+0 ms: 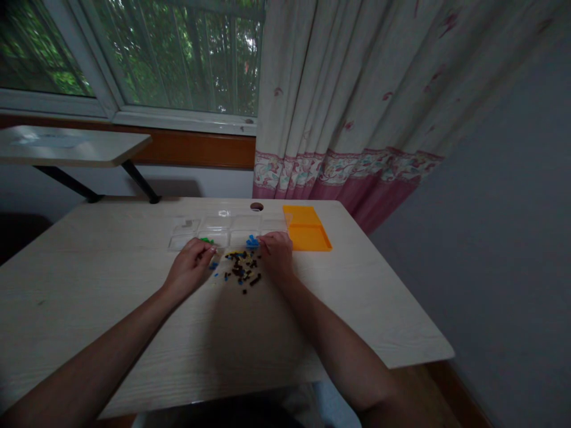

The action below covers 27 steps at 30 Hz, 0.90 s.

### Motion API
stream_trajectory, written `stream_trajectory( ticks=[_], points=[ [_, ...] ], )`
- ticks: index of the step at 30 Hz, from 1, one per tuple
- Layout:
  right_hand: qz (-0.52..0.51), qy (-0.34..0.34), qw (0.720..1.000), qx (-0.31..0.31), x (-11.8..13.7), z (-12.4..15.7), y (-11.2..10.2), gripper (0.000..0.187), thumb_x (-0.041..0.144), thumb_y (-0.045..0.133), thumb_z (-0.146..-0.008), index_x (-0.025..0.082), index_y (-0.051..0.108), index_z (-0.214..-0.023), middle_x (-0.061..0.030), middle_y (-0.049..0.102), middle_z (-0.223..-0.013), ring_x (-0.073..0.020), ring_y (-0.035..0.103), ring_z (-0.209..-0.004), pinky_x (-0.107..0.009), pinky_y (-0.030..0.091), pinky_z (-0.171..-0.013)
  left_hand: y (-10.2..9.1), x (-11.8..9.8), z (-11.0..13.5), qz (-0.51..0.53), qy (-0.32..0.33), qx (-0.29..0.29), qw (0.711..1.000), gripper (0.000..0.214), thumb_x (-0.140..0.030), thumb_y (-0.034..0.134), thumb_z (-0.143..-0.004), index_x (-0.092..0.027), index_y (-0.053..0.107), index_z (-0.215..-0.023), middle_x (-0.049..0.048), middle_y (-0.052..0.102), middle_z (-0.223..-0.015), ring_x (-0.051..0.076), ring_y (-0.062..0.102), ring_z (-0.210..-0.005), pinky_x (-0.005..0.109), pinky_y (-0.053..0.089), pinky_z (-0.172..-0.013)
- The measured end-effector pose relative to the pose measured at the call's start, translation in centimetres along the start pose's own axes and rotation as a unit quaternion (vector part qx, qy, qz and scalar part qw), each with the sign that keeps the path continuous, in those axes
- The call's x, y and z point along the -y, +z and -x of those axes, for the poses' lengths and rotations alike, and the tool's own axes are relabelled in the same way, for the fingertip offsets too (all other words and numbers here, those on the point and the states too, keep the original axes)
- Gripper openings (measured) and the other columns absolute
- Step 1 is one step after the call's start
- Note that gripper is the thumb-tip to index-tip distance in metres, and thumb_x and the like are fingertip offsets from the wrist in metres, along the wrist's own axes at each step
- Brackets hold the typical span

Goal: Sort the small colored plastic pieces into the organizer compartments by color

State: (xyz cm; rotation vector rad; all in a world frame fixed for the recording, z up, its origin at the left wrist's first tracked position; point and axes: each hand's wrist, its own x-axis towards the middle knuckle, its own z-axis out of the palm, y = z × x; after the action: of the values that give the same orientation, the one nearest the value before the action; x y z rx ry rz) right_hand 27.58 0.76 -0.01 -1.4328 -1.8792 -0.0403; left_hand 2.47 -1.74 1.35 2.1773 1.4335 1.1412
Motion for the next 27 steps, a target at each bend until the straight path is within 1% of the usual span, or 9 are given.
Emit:
stream_trajectory(
  ticks=[3, 6, 9, 11, 13, 17, 20, 23, 27],
  points=[
    [-0.008, 0.003, 1.0, 0.002, 0.1, 0.0, -0.1, 0.025, 0.035, 0.053, -0.094, 0.023, 0.075, -0.097, -0.0044, 0.068, -0.09, -0.0193, 0.054, -0.091, -0.035, 0.038, -0.088, -0.3, 0.4, -0.2, -0.022, 0.008, 0.012, 1.0, 0.025, -0.035, 0.046, -0.096, -0.019, 0.061, -0.084, 0.0031, 0.054, -0.08, 0.017, 0.052, -0.078, 0.028, 0.041, -0.07],
    [-0.014, 0.001, 1.0, 0.005, 0.1, 0.0, 0.0, 0.027, 0.036, 0.052, -0.094, 0.023, 0.075, -0.097, -0.0046, 0.069, -0.09, -0.0191, 0.055, -0.091, -0.035, 0.039, -0.087, -0.9, 0.8, -0.5, -0.058, 0.031, 0.05, 0.997, 0.028, -0.035, 0.044, -0.096, -0.019, 0.061, -0.081, 0.0042, 0.055, -0.08, 0.018, 0.053, -0.079, 0.029, 0.041, -0.071],
    [-0.022, -0.004, 1.0, -0.002, 0.1, 0.0, 0.1, 0.028, 0.038, 0.052, -0.094, 0.023, 0.075, -0.095, -0.0045, 0.069, -0.088, -0.0192, 0.056, -0.09, -0.034, 0.04, -0.086, -1.6, 0.9, -0.7, -0.13, 0.065, 0.087, 0.986, 0.031, -0.035, 0.044, -0.095, -0.018, 0.06, -0.075, 0.0057, 0.056, -0.078, 0.02, 0.052, -0.079, 0.032, 0.041, -0.073],
    [-0.03, -0.01, 0.999, -0.007, 0.0, 0.0, 0.2, 0.028, 0.039, 0.052, -0.094, 0.023, 0.075, -0.093, -0.0043, 0.069, -0.087, -0.019, 0.057, -0.088, -0.035, 0.04, -0.086, -1.8, 0.7, -0.6, -0.183, 0.078, 0.096, 0.975, 0.029, -0.035, 0.046, -0.094, -0.018, 0.061, -0.076, 0.0068, 0.057, -0.079, 0.021, 0.052, -0.079, 0.034, 0.04, -0.075],
    [-0.037, -0.015, 0.999, -0.006, -0.1, 0.0, 0.2, 0.027, 0.038, 0.053, -0.094, 0.022, 0.075, -0.094, -0.0042, 0.07, -0.086, -0.0187, 0.057, -0.087, -0.034, 0.041, -0.085, -2.0, 0.2, -0.4, -0.211, 0.08, 0.094, 0.97, 0.026, -0.037, 0.049, -0.092, -0.019, 0.061, -0.078, 0.0074, 0.058, -0.081, 0.023, 0.052, -0.082, 0.036, 0.039, -0.076],
    [-0.039, -0.016, 0.999, -0.007, -0.1, 0.1, 0.3, 0.028, 0.039, 0.052, -0.094, 0.023, 0.075, -0.094, -0.0043, 0.07, -0.086, -0.0183, 0.058, -0.087, -0.034, 0.041, -0.084, -1.9, -0.6, 0.3, -0.215, 0.077, 0.094, 0.969, 0.034, -0.05, 0.055, -0.088, -0.019, 0.059, -0.075, 0.0073, 0.058, -0.082, 0.025, 0.052, -0.087, 0.035, 0.038, -0.078],
    [-0.039, -0.016, 0.999, -0.008, -0.2, 0.1, 0.4, 0.028, 0.04, 0.052, -0.094, 0.023, 0.075, -0.095, -0.0043, 0.07, -0.087, -0.0179, 0.058, -0.088, -0.034, 0.041, -0.085, -1.7, -0.6, 0.5, -0.231, 0.07, 0.11, 0.964, 0.041, -0.058, 0.057, -0.085, -0.019, 0.058, -0.071, 0.0076, 0.059, -0.079, 0.026, 0.053, -0.086, 0.036, 0.037, -0.078],
    [-0.041, -0.016, 0.999, -0.005, -0.3, 0.2, 0.5, 0.028, 0.04, 0.053, -0.094, 0.023, 0.075, -0.095, -0.0043, 0.07, -0.088, -0.0176, 0.058, -0.088, -0.034, 0.04, -0.086, -1.4, -0.3, 0.5, -0.248, 0.064, 0.128, 0.958, 0.045, -0.059, 0.054, -0.086, -0.019, 0.058, -0.068, 0.0082, 0.061, -0.077, 0.026, 0.055, -0.082, 0.037, 0.038, -0.077],
    [-0.049, -0.016, 0.999, -0.01, -0.2, 0.2, 0.4, 0.029, 0.04, 0.052, -0.094, 0.022, 0.075, -0.094, -0.0047, 0.071, -0.087, -0.0179, 0.059, -0.088, -0.034, 0.041, -0.085, -1.0, 0.0, 0.3, -0.279, 0.073, 0.162, 0.944, 0.046, -0.058, 0.047, -0.091, -0.018, 0.062, -0.072, 0.0091, 0.063, -0.078, 0.026, 0.057, -0.081, 0.035, 0.038, -0.073]
  ],
)
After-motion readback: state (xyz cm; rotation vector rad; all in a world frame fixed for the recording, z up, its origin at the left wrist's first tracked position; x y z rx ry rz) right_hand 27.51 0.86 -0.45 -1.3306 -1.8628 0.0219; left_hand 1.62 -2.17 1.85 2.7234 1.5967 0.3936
